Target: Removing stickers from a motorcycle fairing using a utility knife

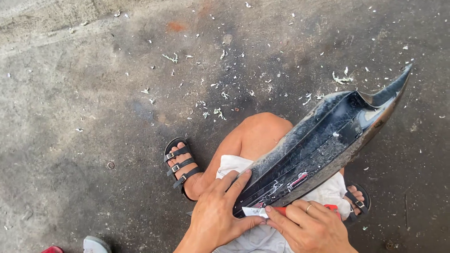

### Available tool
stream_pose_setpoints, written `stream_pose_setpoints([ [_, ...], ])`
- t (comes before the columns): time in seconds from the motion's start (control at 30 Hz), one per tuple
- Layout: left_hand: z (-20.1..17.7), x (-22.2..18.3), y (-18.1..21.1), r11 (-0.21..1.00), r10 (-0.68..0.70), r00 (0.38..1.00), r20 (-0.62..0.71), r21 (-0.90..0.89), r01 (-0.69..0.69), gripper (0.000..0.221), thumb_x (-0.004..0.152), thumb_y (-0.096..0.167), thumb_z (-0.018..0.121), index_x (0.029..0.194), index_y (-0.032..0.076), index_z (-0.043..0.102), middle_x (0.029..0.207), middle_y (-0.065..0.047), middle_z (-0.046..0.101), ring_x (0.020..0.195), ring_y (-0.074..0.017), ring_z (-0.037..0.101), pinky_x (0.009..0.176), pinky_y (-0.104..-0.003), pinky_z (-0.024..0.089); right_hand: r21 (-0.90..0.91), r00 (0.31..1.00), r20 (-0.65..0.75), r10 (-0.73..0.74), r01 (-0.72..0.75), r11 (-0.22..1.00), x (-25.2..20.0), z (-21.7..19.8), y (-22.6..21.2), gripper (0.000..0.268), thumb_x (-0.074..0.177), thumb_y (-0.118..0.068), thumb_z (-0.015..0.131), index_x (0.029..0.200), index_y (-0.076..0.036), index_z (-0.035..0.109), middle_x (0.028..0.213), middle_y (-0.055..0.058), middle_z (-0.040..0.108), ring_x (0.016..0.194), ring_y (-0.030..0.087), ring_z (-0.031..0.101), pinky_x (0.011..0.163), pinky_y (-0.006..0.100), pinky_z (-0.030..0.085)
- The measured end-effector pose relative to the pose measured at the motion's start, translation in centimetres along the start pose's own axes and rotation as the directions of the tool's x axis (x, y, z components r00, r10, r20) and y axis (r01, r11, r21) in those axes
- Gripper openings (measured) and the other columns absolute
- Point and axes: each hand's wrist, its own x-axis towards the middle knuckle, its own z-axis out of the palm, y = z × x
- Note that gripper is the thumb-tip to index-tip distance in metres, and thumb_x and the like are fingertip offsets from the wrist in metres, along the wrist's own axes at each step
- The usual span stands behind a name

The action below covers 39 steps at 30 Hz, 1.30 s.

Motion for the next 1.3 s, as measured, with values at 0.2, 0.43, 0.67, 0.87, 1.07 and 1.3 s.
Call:
stream_pose_setpoints([
  [0.2,0.7,0.0,0.2,0.999,-0.053,0.998,0.016,0.008,0.053,0.094,0.060,0.055,0.094,0.136,0.010,0.063,0.125,-0.015,0.066,0.101,-0.0330,0.072,0.083,-0.041,0.057,-0.016,1.000,0.012,-0.026,0.026,1.000,-1.6,0.7,0.1,0.033,0.079,-0.026,0.078,0.111,-0.017,0.078,0.080,-0.001,0.060,0.070,0.012,0.060,0.062,0.027,0.051],
  [0.43,1.6,0.1,0.4,0.994,-0.074,0.997,-0.029,0.082,0.077,0.092,0.059,0.060,0.093,0.134,0.015,0.065,0.121,-0.009,0.068,0.096,-0.0301,0.072,0.082,-0.039,0.057,-0.011,0.995,0.009,0.102,-0.102,0.995,-1.6,0.4,-0.7,0.030,0.077,-0.023,0.080,0.106,-0.015,0.079,0.079,0.000,0.062,0.067,0.011,0.061,0.058,0.028,0.051],
  [0.67,1.8,1.7,2.1,0.923,-0.379,0.925,0.037,0.093,0.374,0.098,0.049,0.072,0.095,0.119,0.011,0.062,0.095,-0.009,0.071,0.079,-0.0267,0.074,0.070,-0.040,0.061,-0.068,0.985,-0.057,0.161,-0.164,0.984,-1.5,-0.5,-0.2,0.031,0.078,-0.023,0.080,0.107,-0.014,0.078,0.078,-0.002,0.060,0.066,0.012,0.061,0.057,0.027,0.049],
  [0.87,2.6,2.3,2.8,0.878,-0.451,0.892,-0.037,0.159,0.451,0.098,0.042,0.078,0.099,0.094,0.004,0.062,0.083,-0.014,0.073,0.069,-0.0269,0.074,0.067,-0.038,0.061,-0.081,0.977,-0.111,0.182,-0.191,0.978,-1.4,-1.3,0.3,0.032,0.079,-0.024,0.080,0.109,-0.015,0.077,0.080,-0.002,0.060,0.065,0.014,0.060,0.058,0.029,0.049],
  [1.07,3.7,2.2,2.4,0.901,-0.372,0.922,-0.107,0.195,0.387,0.098,0.047,0.080,0.097,0.092,0.001,0.063,0.079,-0.016,0.073,0.068,-0.0287,0.074,0.070,-0.040,0.059,-0.037,0.977,-0.074,0.199,-0.202,0.979,-1.6,-1.6,1.2,0.029,0.081,-0.024,0.078,0.108,-0.015,0.078,0.078,-0.002,0.056,0.061,0.014,0.057,0.054,0.029,0.046],
  [1.3,2.2,2.5,3.6,0.849,-0.518,0.855,0.016,0.129,0.512,0.084,0.055,0.069,0.098,0.093,0.003,0.062,0.080,-0.015,0.075,0.064,-0.0268,0.077,0.056,-0.038,0.062,-0.069,0.991,-0.106,0.082,-0.089,0.994,-0.3,-2.8,2.4,0.019,0.084,-0.028,0.076,0.101,-0.019,0.078,0.074,-0.004,0.056,0.057,0.014,0.055,0.052,0.030,0.044],
])
